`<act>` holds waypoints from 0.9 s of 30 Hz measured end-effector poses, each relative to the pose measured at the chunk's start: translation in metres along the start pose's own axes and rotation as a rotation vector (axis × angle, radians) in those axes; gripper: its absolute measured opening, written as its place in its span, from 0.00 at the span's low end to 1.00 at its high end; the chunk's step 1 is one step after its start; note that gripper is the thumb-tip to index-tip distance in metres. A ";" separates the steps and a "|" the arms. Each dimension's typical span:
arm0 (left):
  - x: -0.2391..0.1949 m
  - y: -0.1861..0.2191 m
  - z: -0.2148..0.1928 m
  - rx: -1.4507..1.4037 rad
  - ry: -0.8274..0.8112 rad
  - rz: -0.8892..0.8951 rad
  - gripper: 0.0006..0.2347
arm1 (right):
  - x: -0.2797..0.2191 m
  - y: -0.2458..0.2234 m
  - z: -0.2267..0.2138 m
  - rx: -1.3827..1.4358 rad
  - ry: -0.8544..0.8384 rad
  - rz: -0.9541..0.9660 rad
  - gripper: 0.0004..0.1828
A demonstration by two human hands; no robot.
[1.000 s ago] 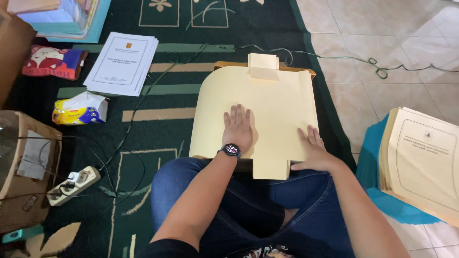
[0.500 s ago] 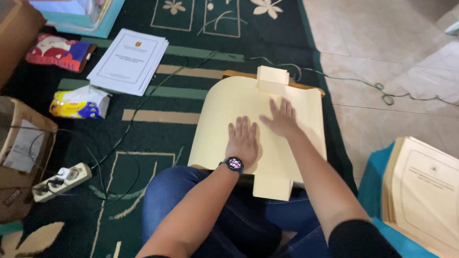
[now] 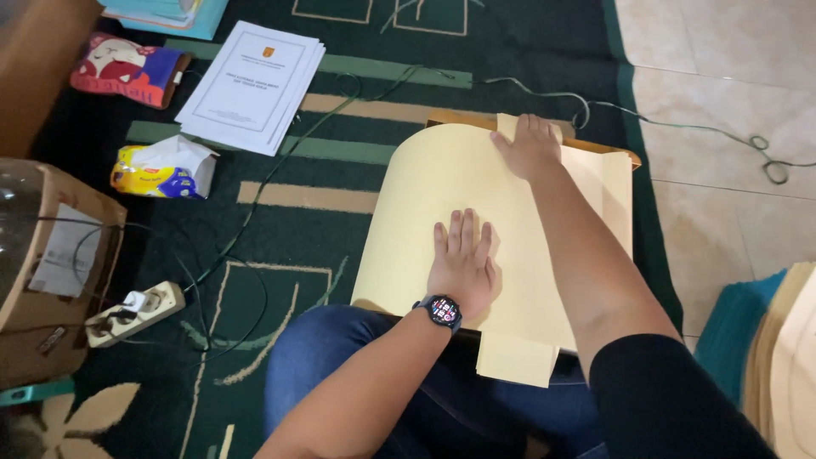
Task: Folding yellow cardstock folders along pre-scored lines and stacking them.
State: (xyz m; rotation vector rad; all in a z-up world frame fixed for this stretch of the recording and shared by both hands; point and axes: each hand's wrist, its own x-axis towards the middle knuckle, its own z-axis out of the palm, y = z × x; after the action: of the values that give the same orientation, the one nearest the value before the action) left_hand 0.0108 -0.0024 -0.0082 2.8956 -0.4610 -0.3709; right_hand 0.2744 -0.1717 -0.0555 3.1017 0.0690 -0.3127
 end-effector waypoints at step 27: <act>0.005 -0.009 0.029 0.039 0.214 -0.010 0.28 | -0.300 0.093 0.056 0.012 0.006 0.093 0.45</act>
State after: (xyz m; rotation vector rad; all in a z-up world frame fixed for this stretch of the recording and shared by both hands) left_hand 0.0098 0.0005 -0.0386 2.9321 -0.4232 -0.0522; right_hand -0.0257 -0.2786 -0.0489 3.1049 -0.0770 -0.3026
